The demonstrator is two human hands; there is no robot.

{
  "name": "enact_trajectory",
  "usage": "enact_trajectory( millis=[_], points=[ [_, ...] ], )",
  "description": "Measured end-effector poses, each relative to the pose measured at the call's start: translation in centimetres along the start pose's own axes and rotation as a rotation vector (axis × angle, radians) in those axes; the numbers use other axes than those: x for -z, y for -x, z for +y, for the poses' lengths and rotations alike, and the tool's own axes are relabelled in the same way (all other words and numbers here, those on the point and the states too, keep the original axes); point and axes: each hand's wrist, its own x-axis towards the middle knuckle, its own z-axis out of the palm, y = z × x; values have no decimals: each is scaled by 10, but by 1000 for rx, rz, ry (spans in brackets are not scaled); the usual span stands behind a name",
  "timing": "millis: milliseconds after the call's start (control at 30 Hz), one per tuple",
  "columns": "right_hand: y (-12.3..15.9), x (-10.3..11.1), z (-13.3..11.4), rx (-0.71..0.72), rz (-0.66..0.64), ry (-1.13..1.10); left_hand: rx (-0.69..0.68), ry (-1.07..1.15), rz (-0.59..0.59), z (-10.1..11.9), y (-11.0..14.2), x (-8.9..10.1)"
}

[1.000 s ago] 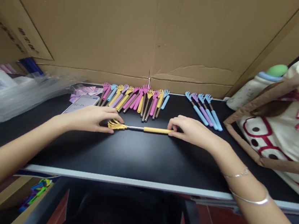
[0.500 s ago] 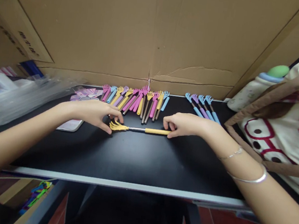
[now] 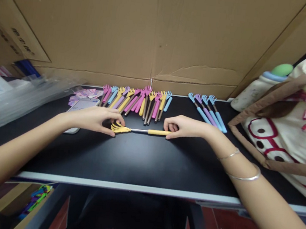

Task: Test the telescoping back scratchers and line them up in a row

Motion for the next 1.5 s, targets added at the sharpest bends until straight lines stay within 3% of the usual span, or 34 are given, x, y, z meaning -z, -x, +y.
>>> enact_trajectory(
  millis=[300, 867, 1300, 1500],
  points=[
    [-2, -1, -3, -21, 21, -51, 85, 82, -99, 4, 1, 2],
    [-4, -4, -3, -10, 32, -10, 157, -7, -92, 12, -1, 1],
    [0, -1, -5, -1, 25, 15, 95, -235, 41, 12, -1, -4],
    [-1, -7, -21, 7, 158, 181, 89, -438, 114, 15, -1, -4]
  ],
)
